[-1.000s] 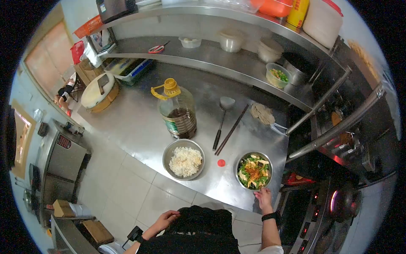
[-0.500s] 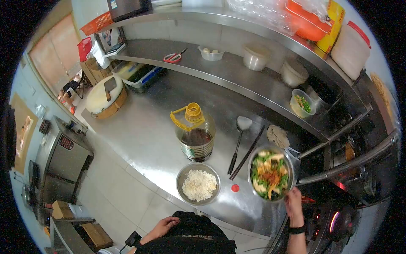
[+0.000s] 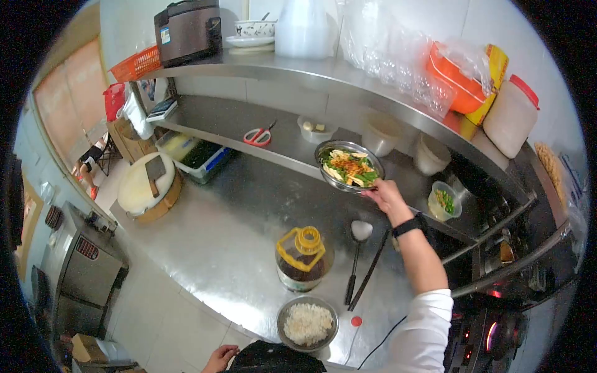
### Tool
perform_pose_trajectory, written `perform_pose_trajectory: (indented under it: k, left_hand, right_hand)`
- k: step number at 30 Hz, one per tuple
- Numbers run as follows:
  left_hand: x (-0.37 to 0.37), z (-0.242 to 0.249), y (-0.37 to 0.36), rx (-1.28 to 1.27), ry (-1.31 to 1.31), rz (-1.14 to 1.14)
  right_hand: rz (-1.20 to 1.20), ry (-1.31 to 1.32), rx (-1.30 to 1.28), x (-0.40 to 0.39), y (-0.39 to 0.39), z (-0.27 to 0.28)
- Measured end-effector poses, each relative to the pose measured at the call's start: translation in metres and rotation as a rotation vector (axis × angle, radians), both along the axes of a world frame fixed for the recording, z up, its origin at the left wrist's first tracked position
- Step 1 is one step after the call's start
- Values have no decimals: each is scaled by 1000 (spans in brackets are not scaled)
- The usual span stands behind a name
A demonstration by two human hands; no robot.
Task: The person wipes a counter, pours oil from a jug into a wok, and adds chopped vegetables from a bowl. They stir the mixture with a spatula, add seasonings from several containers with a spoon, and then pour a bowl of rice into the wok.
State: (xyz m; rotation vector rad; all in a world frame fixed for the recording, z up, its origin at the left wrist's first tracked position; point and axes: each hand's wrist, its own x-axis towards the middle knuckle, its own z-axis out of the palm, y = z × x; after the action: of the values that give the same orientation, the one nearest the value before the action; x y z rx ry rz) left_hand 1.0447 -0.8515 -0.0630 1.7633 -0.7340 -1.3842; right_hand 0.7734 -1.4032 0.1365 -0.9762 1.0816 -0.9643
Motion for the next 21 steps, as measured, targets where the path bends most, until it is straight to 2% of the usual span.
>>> perform_pose_trajectory:
  k: [1,3,4,6,7,14,18,20,21]
  left_hand:
    - [4,-1,-1,-9,2,0]
    - [2,38,-3,-16,-27,72]
    - [1,35,-4,-18,-24,72]
    - [-5,25,-2,94,161,204]
    - [-10,25,-5,49,79,190]
    - [-30,-6,-22,11,143,285]
    - [-38,12,-39,101,150,321]
    - [-37,13,-42,86,134,289]
    - [-38,12,-46,66,125,257]
  right_hand:
    - [-12,0,14,12,-14,-3]
    - [-21,7,29,33,-38,-9]
    - [-32,16,18,40,-50,-11]
    - [-49,28,10,52,-72,-14]
    - [-26,11,-8,57,-82,-15]
    - [-33,-40,-49,86,-145,-21]
    - [-140,-236,-59,92,-171,-38]
    - [-416,-295,-169,95,-161,-39]
    - [-338,2,-264,104,-135,-26]
